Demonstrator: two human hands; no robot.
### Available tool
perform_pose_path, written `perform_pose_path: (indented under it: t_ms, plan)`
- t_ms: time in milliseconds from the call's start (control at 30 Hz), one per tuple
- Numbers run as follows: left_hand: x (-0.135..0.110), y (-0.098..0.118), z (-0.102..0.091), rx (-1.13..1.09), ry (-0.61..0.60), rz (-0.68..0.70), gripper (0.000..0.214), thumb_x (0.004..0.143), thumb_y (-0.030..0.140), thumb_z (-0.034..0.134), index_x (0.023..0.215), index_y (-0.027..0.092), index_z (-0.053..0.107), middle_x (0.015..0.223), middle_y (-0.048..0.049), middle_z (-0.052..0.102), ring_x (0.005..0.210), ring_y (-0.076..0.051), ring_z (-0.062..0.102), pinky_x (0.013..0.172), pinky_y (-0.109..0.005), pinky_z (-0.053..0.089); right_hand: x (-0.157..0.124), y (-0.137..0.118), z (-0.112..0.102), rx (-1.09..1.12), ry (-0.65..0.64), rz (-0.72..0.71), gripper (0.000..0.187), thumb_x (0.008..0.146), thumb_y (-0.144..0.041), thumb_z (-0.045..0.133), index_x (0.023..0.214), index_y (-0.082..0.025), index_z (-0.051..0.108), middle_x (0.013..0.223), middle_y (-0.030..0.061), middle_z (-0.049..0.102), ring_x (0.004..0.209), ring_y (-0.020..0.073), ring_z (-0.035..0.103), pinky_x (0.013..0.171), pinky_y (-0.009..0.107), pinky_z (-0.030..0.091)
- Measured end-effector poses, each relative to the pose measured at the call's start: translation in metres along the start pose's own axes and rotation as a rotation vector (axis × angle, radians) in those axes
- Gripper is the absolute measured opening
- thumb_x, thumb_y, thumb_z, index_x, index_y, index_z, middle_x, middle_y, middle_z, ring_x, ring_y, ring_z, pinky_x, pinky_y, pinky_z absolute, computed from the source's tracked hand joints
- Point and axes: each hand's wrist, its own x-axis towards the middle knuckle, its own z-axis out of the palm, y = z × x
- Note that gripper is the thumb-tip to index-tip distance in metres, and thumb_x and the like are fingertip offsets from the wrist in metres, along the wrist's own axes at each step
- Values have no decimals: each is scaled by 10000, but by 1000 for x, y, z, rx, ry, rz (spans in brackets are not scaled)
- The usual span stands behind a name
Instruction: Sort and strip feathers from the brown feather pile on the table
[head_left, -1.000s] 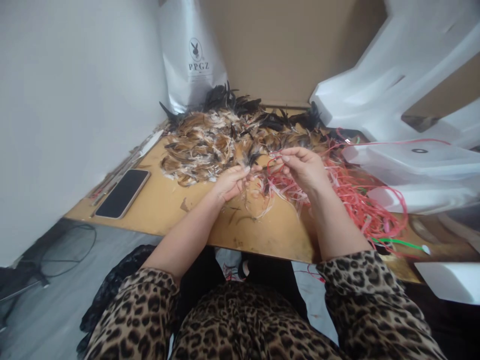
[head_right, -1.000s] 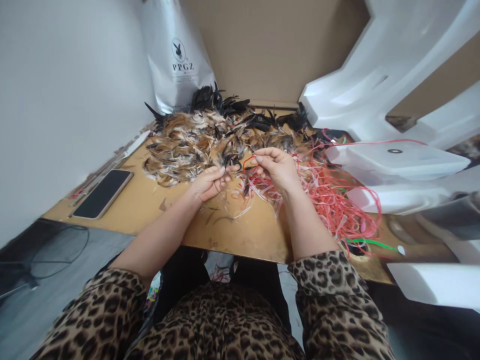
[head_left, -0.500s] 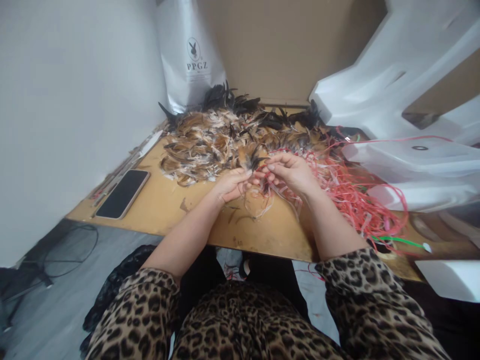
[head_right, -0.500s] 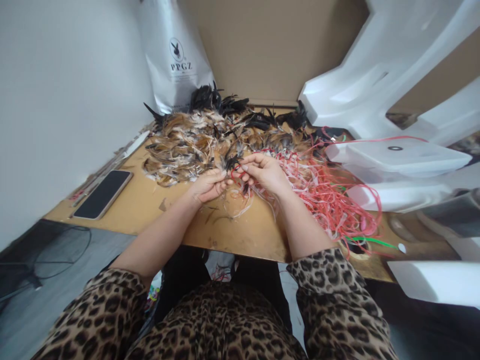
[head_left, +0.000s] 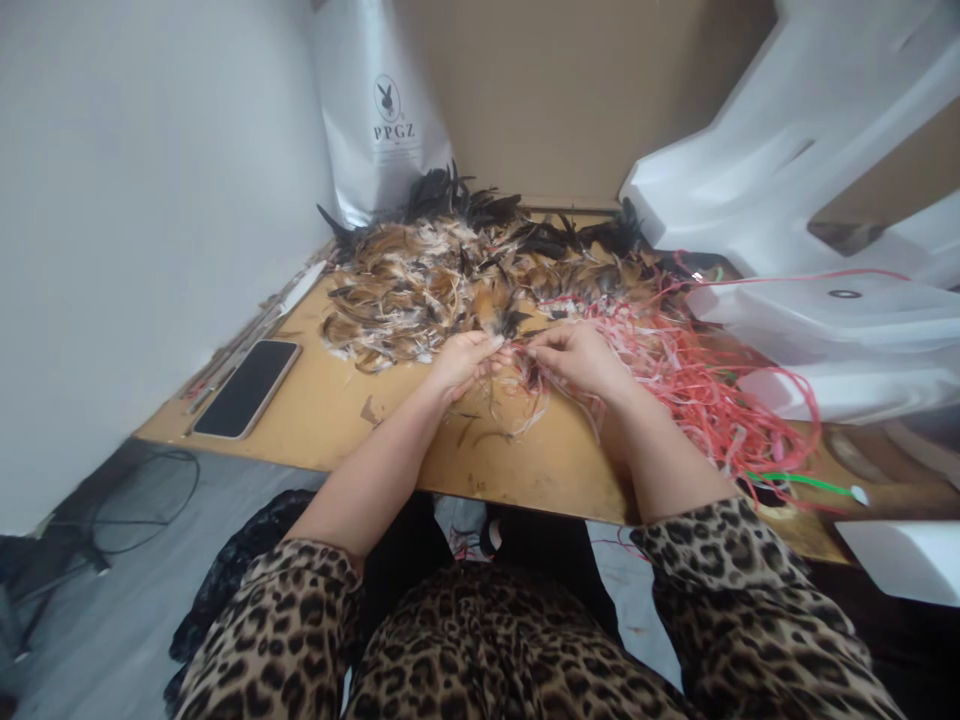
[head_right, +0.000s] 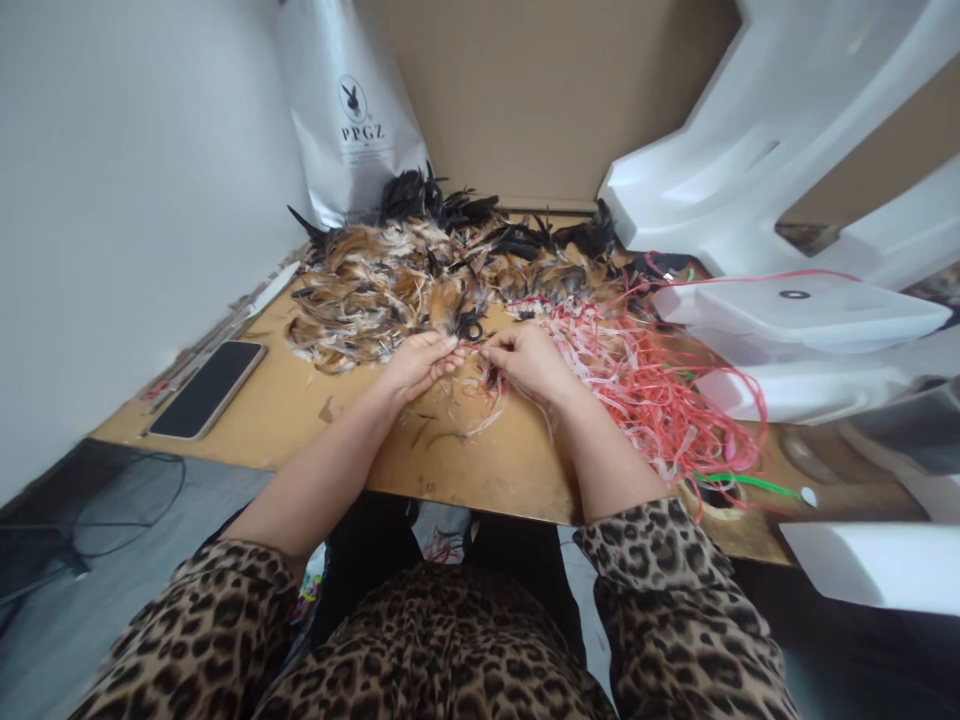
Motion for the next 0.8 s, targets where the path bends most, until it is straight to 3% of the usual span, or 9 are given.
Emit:
perform_pose_path:
  t_ms: [133, 333, 433, 600, 800]
  plan:
    - [0, 0, 5, 87, 65, 17, 158, 734, 210, 653, 672, 70, 612, 618, -62, 649, 511, -69, 592, 498, -155, 454, 1, 0, 0, -79, 68, -82, 244, 736, -358, 563, 700, -140, 666, 526, -3, 579, 493, 109, 491, 505, 233, 368]
    - [-5, 3, 12, 217, 72, 14, 140, 748, 171, 624, 666, 61, 598, 578, -49, 633, 491, -79, 593, 504, -174, 468, 2, -2, 4, -227, 148, -304, 199, 784, -288, 533, 705, -150, 650, 664, 29, 613, 611, 125, 523, 609, 255, 381]
    - [-10, 5, 15, 311, 10, -14, 122, 759, 142, 599, 668, 60, 597, 571, -46, 630, 492, -88, 600, 504, -182, 474, 2, -4, 6, -327, 160, -459, 191, 811, -259, 510, 712, -164, 644, 718, 46, 587, 686, 143, 511, 663, 277, 380]
    - [-14, 5, 15, 472, -175, -89, 140, 774, 95, 543, 656, 50, 603, 549, -58, 628, 493, -106, 611, 504, -202, 491, 5, -4, 8, -554, 68, -654, 212, 828, -292, 502, 716, -188, 648, 792, 68, 549, 771, 181, 452, 708, 323, 339]
    - [-16, 4, 13, 528, -307, -97, 167, 754, 200, 613, 676, 52, 609, 577, -73, 645, 489, -107, 613, 498, -203, 499, 9, -2, 1, -577, 8, -660, 218, 834, -299, 502, 733, -196, 665, 838, 64, 561, 816, 190, 440, 749, 344, 308]
